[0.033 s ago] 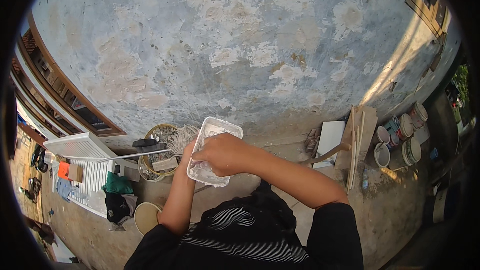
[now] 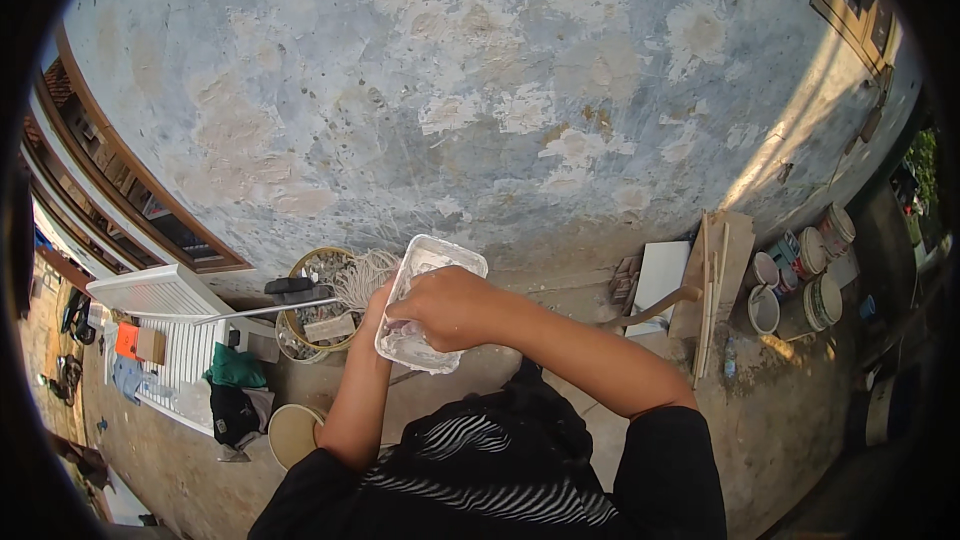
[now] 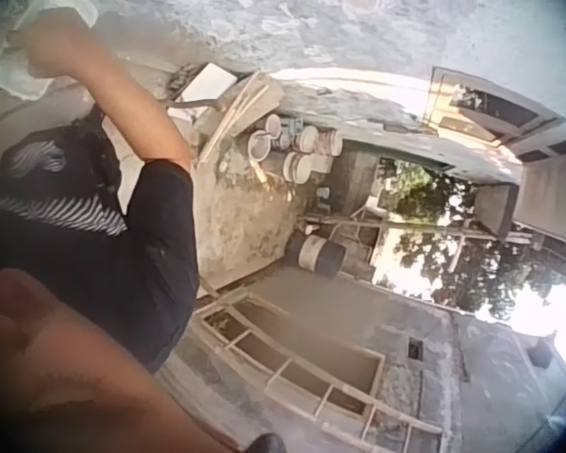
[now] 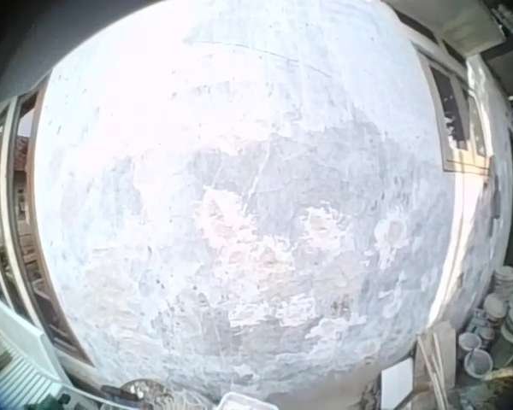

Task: Apply wall filler or putty to damaged spots on an exterior wall using a putty knife.

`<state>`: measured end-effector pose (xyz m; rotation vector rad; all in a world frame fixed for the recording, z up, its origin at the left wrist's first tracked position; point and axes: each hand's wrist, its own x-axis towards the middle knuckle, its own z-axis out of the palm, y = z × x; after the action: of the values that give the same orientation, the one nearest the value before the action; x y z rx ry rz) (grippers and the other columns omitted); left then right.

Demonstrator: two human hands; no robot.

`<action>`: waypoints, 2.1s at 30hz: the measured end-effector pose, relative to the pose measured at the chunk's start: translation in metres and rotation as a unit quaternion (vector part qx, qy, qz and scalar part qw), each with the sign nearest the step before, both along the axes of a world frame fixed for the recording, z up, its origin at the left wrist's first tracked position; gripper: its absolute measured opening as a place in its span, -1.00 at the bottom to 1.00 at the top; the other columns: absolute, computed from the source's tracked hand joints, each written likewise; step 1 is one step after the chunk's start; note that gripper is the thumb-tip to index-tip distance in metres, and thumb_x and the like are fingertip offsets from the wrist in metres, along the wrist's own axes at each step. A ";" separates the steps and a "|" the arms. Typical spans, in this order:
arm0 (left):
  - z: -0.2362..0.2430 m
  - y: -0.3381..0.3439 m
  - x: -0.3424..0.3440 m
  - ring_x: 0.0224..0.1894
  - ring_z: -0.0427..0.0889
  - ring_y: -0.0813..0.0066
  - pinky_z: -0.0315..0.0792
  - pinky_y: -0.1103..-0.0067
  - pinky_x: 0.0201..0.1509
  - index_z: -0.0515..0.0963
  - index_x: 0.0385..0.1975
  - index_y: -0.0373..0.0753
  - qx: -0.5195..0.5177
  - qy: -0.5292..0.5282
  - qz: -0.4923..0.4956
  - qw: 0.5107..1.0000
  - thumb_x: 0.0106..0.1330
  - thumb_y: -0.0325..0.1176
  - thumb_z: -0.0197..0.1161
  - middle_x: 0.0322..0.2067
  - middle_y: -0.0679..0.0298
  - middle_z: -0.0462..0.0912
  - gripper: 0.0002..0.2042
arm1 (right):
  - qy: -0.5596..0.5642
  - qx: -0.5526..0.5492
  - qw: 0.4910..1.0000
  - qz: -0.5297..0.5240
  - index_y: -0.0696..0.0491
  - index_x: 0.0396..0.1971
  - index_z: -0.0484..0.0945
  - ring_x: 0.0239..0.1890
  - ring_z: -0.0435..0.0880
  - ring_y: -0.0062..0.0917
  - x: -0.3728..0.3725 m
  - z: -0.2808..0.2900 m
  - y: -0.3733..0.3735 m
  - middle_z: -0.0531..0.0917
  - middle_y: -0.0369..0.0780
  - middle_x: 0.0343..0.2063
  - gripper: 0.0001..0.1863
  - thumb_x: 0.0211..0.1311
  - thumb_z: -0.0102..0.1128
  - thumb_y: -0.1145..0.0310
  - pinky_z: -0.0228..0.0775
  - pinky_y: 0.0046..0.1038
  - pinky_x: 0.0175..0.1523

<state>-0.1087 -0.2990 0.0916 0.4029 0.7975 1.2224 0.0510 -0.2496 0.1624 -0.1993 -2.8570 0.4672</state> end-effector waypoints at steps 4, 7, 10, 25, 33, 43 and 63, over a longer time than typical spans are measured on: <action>-0.028 0.003 -0.002 -0.19 0.67 0.26 0.60 0.39 -0.14 0.42 0.09 -0.30 -0.046 -0.016 -0.011 0.999 0.48 0.02 -0.13 -0.11 0.07 0.60 -0.51 | -0.007 -0.115 0.993 0.004 0.02 -0.32 0.58 -0.31 0.61 -0.15 0.002 -0.011 0.013 0.63 -0.11 -0.48 -0.75 -0.11 0.17 0.47 0.39 -0.16 -0.24; -0.047 0.007 -0.001 -0.27 0.68 0.28 0.61 0.41 -0.24 0.44 0.06 -0.30 -0.073 0.003 -0.021 0.997 0.47 0.05 -0.12 -0.16 0.08 0.63 -0.50 | -0.035 -0.175 0.984 0.000 0.07 -0.34 0.57 -0.32 0.59 -0.08 0.005 -0.010 0.019 0.62 -0.06 -0.46 -0.77 -0.11 0.17 0.49 0.37 -0.15 -0.23; -0.060 0.009 0.004 -0.30 0.68 0.26 0.61 0.40 -0.26 0.46 0.03 -0.31 -0.065 0.002 -0.033 0.997 0.47 0.08 -0.13 -0.18 0.07 0.63 -0.48 | -0.033 -0.206 0.978 0.004 0.10 -0.35 0.55 -0.33 0.59 -0.07 0.012 -0.009 0.022 0.62 -0.03 -0.45 -0.79 -0.08 0.18 0.49 0.37 -0.17 -0.22; -0.062 0.008 0.029 0.08 0.55 0.12 0.45 0.25 0.16 0.33 0.21 -0.30 -0.028 -0.015 0.037 0.999 0.48 0.10 -0.24 0.11 0.04 0.51 -0.41 | 0.038 -0.476 0.873 -0.102 0.14 -0.33 0.56 -0.40 0.49 -0.70 0.073 -0.079 0.032 0.62 -0.37 -0.47 -0.76 0.20 0.31 0.26 0.39 -0.51 -0.26; -0.052 0.014 0.060 0.17 0.47 0.08 0.36 0.23 0.24 0.25 0.28 -0.25 0.074 -0.075 0.093 0.990 0.48 0.13 -0.29 0.19 0.06 0.43 -0.39 | 0.163 -0.628 0.734 -0.201 0.06 -0.26 0.59 -0.35 0.58 -0.72 0.126 -0.095 0.033 0.64 -0.38 -0.40 -0.82 0.23 0.30 0.29 0.45 -0.57 -0.22; 0.007 0.069 0.188 0.22 0.41 0.16 0.31 0.30 0.29 0.18 0.32 -0.23 0.233 -0.028 0.166 0.958 0.46 0.18 -0.27 0.24 0.13 0.36 -0.35 | 0.499 -0.635 0.533 -0.250 0.12 -0.16 0.53 -0.22 0.65 -0.56 0.249 -0.036 0.040 0.65 -0.26 -0.26 -0.85 0.29 0.14 0.47 0.50 -0.48 -0.07; 0.001 0.080 0.337 0.33 0.25 0.15 0.20 0.24 0.36 0.04 0.37 -0.28 0.378 0.044 0.183 0.906 0.33 0.20 0.02 0.32 0.12 0.18 -0.20 | 0.525 -0.493 0.627 -0.296 0.16 -0.20 0.49 -0.31 0.57 -0.70 0.407 0.007 0.043 0.61 -0.32 -0.34 -0.86 0.26 0.18 0.53 0.45 -0.58 -0.15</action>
<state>0.2280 -0.2185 0.0924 0.9754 0.4500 1.8717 0.4576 -0.2062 0.1691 -0.7108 -1.0459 1.3505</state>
